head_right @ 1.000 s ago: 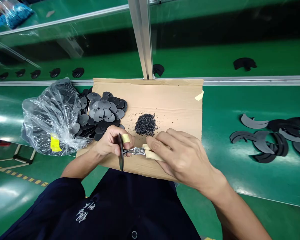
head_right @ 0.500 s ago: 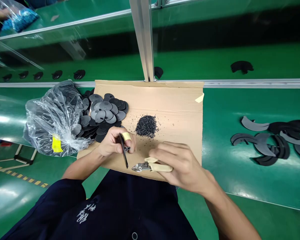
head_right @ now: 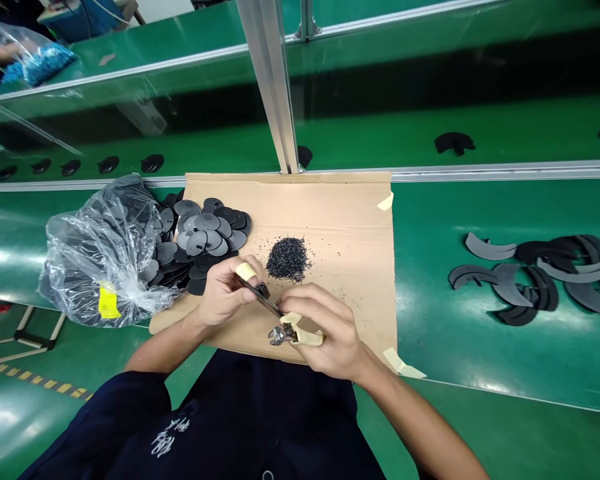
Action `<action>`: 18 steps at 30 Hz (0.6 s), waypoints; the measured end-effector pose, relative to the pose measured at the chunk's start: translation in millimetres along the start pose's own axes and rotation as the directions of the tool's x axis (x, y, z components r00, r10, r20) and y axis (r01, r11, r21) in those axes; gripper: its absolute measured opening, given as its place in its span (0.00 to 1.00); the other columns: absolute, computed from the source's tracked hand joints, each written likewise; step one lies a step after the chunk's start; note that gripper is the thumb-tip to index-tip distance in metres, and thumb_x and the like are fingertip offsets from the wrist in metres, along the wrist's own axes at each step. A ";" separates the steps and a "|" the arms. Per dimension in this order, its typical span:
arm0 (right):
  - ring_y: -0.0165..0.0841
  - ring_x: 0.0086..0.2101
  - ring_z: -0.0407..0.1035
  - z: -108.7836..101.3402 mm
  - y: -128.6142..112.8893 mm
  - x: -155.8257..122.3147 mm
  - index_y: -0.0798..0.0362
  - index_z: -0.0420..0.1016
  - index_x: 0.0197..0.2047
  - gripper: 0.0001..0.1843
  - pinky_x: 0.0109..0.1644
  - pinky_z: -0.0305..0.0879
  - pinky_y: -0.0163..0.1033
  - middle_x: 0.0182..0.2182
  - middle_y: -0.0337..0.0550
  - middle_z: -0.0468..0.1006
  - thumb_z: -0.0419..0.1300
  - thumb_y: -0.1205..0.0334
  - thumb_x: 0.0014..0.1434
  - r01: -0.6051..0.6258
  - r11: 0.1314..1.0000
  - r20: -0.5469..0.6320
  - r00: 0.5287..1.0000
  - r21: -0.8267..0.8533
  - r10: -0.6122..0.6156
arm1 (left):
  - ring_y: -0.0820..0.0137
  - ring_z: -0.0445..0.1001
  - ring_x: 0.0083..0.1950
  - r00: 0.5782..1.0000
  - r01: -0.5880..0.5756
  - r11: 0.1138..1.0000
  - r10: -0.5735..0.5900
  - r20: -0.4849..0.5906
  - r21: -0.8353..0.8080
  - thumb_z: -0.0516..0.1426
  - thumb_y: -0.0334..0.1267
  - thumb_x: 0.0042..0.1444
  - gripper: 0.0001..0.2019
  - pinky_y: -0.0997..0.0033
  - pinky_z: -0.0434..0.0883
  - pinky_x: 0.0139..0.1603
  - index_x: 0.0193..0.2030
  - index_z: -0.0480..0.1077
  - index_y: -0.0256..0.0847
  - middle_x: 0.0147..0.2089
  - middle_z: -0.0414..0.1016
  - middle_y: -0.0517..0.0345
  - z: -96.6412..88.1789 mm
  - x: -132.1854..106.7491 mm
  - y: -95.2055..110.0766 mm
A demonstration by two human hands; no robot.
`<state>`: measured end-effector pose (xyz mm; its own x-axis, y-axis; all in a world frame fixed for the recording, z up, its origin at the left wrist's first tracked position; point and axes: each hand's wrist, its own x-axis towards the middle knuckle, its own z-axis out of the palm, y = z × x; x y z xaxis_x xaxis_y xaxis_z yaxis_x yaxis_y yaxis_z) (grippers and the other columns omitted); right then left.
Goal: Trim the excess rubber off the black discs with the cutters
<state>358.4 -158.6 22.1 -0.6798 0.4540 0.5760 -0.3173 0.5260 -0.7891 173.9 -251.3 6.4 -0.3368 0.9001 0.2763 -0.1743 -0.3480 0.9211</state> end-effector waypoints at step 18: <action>0.37 0.35 0.77 -23.0 0.4 -1.0 0.53 0.76 0.48 0.10 0.35 0.72 0.43 0.40 0.50 0.84 0.56 0.69 0.68 0.199 0.921 0.105 0.979 -0.334 -0.173 | 0.67 0.78 0.42 0.979 -0.080 0.992 0.059 0.194 0.100 0.68 0.42 0.59 0.10 0.65 0.76 0.46 0.36 0.77 0.38 0.38 0.80 0.50 -9.2 0.3 2.3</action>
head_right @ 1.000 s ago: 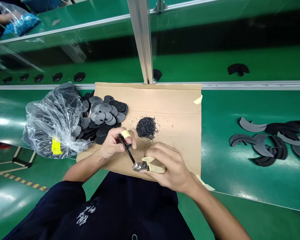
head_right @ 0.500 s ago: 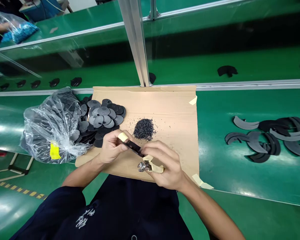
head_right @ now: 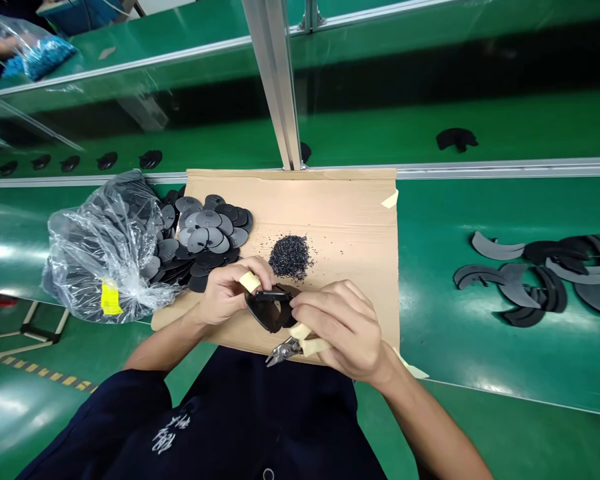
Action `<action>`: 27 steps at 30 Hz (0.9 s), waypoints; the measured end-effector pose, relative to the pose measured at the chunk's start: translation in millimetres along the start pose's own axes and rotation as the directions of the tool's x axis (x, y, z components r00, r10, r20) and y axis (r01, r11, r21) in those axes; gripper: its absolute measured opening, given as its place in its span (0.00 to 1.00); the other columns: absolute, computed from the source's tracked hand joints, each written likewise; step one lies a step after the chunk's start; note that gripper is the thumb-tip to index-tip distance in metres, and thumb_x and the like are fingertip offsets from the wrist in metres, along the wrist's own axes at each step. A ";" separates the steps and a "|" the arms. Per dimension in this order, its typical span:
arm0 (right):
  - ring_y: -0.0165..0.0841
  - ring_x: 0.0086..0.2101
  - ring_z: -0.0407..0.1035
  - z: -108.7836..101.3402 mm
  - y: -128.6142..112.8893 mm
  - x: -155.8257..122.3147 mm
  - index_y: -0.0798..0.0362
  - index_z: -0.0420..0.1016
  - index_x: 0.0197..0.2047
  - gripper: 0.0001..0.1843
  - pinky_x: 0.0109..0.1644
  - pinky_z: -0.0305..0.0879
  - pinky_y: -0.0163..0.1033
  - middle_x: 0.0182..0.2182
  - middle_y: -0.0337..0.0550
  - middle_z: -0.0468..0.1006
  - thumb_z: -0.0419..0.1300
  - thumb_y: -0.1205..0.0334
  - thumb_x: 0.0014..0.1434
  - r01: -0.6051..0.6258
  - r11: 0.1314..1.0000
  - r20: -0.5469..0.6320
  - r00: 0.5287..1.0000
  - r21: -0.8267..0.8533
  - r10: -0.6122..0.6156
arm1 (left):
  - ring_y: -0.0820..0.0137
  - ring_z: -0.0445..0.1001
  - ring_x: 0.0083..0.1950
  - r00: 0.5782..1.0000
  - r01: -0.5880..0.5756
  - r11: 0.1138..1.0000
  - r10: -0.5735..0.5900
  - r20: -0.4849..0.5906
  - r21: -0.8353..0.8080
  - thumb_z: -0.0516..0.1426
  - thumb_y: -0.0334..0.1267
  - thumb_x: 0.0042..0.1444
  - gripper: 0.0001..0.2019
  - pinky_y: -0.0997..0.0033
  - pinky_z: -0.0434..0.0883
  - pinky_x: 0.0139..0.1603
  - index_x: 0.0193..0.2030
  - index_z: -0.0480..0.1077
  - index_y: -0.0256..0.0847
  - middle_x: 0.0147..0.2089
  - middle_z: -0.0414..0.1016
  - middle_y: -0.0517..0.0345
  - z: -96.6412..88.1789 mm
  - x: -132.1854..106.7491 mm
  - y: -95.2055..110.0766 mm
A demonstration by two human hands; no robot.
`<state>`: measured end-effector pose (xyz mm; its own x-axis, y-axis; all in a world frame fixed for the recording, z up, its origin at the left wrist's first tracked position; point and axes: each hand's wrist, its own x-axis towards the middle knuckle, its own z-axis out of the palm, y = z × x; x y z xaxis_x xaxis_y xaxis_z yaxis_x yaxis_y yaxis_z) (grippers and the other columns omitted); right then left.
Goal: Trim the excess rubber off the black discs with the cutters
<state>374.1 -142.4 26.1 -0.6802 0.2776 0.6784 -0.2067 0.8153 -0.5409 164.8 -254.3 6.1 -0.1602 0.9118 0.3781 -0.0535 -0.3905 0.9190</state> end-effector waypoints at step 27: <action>0.40 0.35 0.73 -18.5 -12.2 9.5 0.52 0.76 0.42 0.07 0.37 0.71 0.46 0.40 0.48 0.85 0.60 0.74 0.65 0.204 0.911 0.091 0.979 -0.358 -0.183 | 0.72 0.69 0.32 0.938 0.345 0.912 -0.326 0.115 -0.224 0.71 0.51 0.52 0.21 0.74 0.66 0.35 0.28 0.74 0.34 0.30 0.72 0.55 0.2 -1.2 3.0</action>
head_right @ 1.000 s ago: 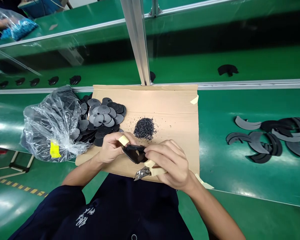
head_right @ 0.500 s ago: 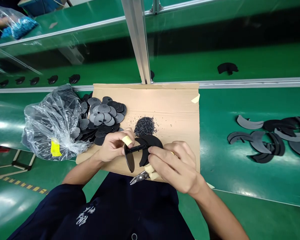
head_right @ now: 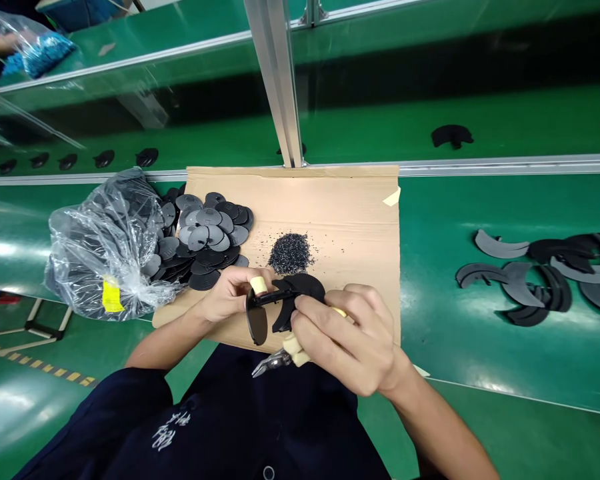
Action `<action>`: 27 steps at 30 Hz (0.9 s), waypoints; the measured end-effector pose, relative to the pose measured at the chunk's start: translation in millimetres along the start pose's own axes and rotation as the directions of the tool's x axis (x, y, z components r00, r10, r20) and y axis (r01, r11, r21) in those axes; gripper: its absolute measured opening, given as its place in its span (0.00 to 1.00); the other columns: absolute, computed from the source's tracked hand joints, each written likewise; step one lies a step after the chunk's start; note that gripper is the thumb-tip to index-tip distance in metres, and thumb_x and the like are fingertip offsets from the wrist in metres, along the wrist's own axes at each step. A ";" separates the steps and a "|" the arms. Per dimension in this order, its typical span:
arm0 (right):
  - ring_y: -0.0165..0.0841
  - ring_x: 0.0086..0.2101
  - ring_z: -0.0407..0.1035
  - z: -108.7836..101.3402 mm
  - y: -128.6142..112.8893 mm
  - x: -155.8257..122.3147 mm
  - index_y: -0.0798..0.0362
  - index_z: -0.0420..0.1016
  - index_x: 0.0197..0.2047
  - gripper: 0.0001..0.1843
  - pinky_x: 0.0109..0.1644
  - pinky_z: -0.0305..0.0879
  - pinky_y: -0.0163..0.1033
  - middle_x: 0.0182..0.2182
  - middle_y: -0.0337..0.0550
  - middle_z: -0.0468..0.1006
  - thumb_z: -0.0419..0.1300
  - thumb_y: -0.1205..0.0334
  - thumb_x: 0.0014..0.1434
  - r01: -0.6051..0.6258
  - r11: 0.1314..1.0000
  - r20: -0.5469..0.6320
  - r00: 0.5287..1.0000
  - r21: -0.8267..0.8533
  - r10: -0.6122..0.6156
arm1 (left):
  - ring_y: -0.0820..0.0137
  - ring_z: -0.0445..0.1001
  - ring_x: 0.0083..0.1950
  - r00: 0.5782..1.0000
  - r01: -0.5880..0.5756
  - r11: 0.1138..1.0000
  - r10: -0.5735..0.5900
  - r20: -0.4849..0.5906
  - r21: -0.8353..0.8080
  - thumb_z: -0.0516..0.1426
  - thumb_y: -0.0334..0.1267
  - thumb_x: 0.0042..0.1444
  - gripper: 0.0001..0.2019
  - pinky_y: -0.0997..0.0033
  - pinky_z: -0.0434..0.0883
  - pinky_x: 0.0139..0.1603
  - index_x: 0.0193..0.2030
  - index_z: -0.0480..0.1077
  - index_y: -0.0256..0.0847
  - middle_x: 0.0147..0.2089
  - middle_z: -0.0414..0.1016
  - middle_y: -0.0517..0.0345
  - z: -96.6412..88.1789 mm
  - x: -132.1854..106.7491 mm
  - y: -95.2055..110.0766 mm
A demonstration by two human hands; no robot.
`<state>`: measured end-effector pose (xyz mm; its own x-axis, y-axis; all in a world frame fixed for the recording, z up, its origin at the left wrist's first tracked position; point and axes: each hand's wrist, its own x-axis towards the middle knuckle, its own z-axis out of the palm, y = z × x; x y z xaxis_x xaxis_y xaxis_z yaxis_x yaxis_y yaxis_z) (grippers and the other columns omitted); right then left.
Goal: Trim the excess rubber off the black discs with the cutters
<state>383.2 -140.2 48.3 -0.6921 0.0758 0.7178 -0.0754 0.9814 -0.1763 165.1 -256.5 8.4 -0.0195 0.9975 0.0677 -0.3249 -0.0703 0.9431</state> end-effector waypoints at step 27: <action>0.35 0.33 0.68 29.0 -0.8 -1.2 0.55 0.76 0.40 0.10 0.36 0.64 0.41 0.36 0.47 0.83 0.54 0.73 0.69 0.058 0.994 -0.051 0.997 -0.095 -0.063 | 0.68 0.78 0.40 0.994 0.023 0.971 0.002 -0.107 0.236 0.59 0.58 0.64 0.24 0.72 0.74 0.40 0.49 0.78 0.36 0.43 0.80 0.47 -9.2 -5.7 3.4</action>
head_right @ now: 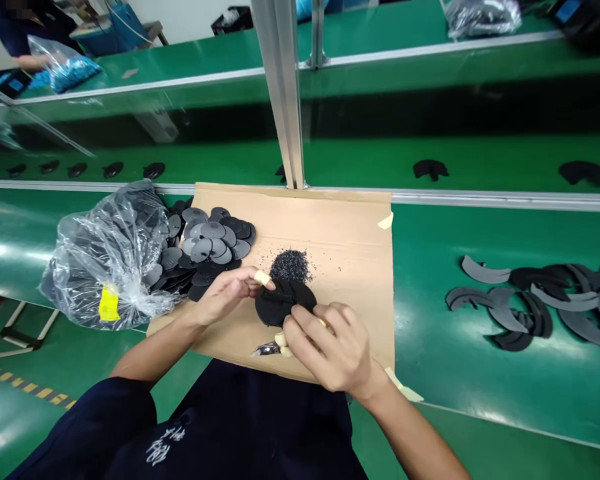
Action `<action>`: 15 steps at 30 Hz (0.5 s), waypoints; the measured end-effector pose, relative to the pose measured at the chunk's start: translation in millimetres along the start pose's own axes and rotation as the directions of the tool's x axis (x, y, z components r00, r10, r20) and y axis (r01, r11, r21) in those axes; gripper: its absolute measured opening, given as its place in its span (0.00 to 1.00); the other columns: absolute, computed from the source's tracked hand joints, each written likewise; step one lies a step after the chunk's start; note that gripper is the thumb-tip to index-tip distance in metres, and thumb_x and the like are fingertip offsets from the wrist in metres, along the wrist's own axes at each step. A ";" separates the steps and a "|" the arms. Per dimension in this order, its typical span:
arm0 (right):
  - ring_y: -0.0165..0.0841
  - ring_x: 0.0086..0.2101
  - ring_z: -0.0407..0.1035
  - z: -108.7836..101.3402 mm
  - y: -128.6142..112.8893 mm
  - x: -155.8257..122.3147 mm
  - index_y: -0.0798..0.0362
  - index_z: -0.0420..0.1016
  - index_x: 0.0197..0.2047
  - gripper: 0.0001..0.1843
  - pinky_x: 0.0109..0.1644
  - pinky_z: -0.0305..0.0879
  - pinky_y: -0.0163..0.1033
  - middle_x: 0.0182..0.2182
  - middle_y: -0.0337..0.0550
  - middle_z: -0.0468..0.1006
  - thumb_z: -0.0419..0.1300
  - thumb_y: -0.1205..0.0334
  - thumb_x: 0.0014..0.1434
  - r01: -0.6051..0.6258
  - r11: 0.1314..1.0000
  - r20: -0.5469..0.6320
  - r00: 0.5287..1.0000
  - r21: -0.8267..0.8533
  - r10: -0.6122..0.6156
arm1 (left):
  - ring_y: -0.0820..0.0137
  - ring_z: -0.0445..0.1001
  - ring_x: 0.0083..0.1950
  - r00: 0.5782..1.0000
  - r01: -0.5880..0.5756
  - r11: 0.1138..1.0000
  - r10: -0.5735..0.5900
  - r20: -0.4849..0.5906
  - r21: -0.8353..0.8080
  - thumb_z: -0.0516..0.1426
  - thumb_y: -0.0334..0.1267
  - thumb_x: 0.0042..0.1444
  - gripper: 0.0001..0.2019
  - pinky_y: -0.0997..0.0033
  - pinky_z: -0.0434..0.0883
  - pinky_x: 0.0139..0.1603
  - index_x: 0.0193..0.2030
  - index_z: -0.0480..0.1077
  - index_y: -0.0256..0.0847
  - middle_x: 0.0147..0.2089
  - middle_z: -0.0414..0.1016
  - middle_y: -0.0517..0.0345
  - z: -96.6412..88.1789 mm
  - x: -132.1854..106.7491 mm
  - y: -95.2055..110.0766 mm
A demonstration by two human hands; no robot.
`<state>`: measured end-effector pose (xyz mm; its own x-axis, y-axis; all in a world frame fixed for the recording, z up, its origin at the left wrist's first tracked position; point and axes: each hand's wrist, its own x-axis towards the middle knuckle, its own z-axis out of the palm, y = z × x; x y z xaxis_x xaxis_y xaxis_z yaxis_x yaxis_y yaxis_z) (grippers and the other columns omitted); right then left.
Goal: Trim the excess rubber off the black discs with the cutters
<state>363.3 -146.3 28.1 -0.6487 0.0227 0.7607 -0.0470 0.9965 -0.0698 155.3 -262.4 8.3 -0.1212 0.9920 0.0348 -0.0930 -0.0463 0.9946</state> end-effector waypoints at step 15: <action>0.40 0.37 0.77 20.4 64.6 -77.5 0.49 0.73 0.52 0.11 0.38 0.71 0.41 0.40 0.46 0.81 0.53 0.59 0.72 -0.398 0.917 0.177 0.900 -0.038 0.398 | 0.68 0.78 0.42 0.899 0.268 0.783 0.005 -0.437 0.561 0.63 0.38 0.63 0.10 0.64 0.77 0.48 0.43 0.74 0.32 0.42 0.78 0.51 -191.2 186.1 12.3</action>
<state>395.1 -85.3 -48.5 -0.7371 0.4024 0.5428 0.2440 0.9076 -0.3416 -57.3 -100.8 8.3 -0.5414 0.8408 -0.0060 0.4496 0.2955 0.8430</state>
